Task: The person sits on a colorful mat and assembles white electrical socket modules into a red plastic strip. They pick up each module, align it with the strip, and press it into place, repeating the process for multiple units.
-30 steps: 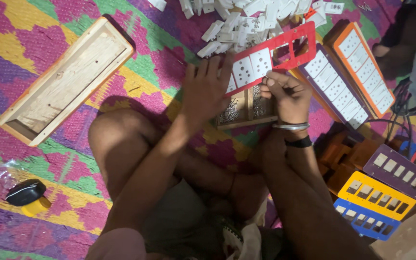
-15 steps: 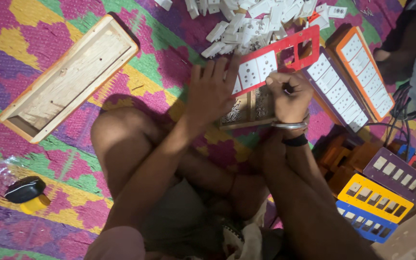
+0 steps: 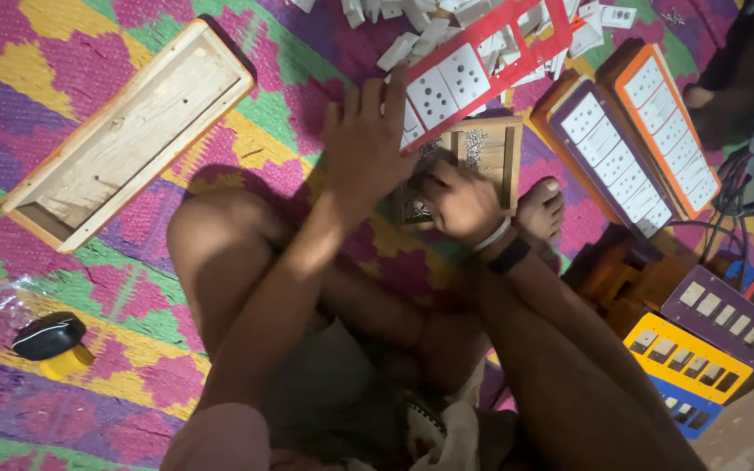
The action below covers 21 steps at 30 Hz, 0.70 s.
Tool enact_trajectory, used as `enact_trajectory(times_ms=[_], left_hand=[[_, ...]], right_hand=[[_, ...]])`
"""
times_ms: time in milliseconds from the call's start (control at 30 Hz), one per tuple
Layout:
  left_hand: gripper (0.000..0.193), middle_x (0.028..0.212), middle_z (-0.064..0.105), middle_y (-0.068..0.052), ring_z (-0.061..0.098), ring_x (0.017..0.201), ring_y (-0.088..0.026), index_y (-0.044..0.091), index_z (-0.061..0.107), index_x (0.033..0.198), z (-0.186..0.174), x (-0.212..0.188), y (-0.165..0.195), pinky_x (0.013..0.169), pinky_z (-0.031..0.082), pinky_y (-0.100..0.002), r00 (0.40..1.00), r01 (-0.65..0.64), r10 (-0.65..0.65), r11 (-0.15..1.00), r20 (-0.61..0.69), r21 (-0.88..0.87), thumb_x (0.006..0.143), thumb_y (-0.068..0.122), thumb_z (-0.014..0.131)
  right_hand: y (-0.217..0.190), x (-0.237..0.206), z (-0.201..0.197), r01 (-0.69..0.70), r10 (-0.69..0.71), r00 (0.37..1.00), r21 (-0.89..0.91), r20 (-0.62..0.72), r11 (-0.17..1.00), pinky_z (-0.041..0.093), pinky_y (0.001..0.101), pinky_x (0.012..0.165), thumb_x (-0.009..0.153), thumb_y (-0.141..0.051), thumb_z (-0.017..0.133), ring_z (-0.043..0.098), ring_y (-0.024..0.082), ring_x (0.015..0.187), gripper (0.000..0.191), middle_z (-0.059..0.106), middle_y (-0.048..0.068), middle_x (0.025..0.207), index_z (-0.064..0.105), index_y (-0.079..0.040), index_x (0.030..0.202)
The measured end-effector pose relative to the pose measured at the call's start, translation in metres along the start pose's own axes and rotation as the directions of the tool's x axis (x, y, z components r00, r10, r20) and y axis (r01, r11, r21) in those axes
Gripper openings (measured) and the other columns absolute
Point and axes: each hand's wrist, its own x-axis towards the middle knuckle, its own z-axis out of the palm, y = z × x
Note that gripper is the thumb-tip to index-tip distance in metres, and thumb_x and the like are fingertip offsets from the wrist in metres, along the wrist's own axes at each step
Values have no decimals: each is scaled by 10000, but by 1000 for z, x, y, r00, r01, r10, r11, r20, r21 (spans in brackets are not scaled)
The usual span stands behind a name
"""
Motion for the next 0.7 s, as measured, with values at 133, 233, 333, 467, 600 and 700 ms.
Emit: enact_trajectory(times_ms=[133, 233, 333, 467, 600, 700], left_hand=[[966, 1179, 567, -115, 579, 1088, -326, 79, 402, 1514, -1, 0, 1, 875, 449, -512, 1000, -4, 3, 1000, -20, -20, 720, 375, 864], [985, 1160, 570, -119, 580, 1080, -326, 76, 412, 1511, 0, 1, 1, 867, 451, -507, 1000, -1, 1, 1000, -5, -19, 682, 362, 860], [1003, 1173, 575, -125, 579, 1072, -322, 70, 413, 1511, 0, 1, 4, 880, 451, -509, 999, -26, 25, 999, -21, -31, 666, 365, 866], [973, 1199, 584, -112, 579, 1102, -312, 88, 425, 1503, -3, 0, 7, 910, 451, -490, 1000, -29, 29, 999, 4, -43, 675, 342, 869], [1001, 1177, 582, -123, 573, 1083, -319, 70, 442, 1483, -6, 0, 7, 879, 443, -487, 1000, -13, 14, 999, 28, -29, 626, 354, 875], [986, 1178, 575, -118, 569, 1082, -311, 66, 451, 1484, -8, 0, 6, 865, 438, -483, 999, -29, 30, 999, 26, -31, 651, 367, 882]], right_hand=[[6, 0, 3, -95, 95, 995, 105, 2, 990, 580, 393, 767, 827, -132, 751, 699, 269, 983, 211, 689, 39, 1125, 778, -205, 1023], [7, -6, 2, -194, 199, 980, 221, -2, 956, 588, 401, 785, 886, -195, 774, 679, 276, 955, 182, 662, 54, 1095, 778, -164, 1066], [1, -9, 2, -78, 79, 997, 79, -11, 994, 579, 411, 736, 799, -243, 779, 680, 300, 964, 305, 666, 89, 1094, 761, -98, 1068], [-3, -1, 8, -96, 93, 995, 74, 43, 993, 578, 403, 710, 809, -151, 742, 679, 275, 909, 171, 696, 34, 1071, 801, -190, 965], [5, -2, 6, -45, 57, 996, 182, -64, 982, 587, 394, 780, 738, -57, 664, 695, 282, 970, 225, 721, 22, 1037, 755, -168, 912], [7, -9, 2, -87, 125, 989, 354, -85, 931, 567, 379, 728, 813, -10, 709, 687, 288, 860, 155, 696, 83, 890, 753, -94, 936]])
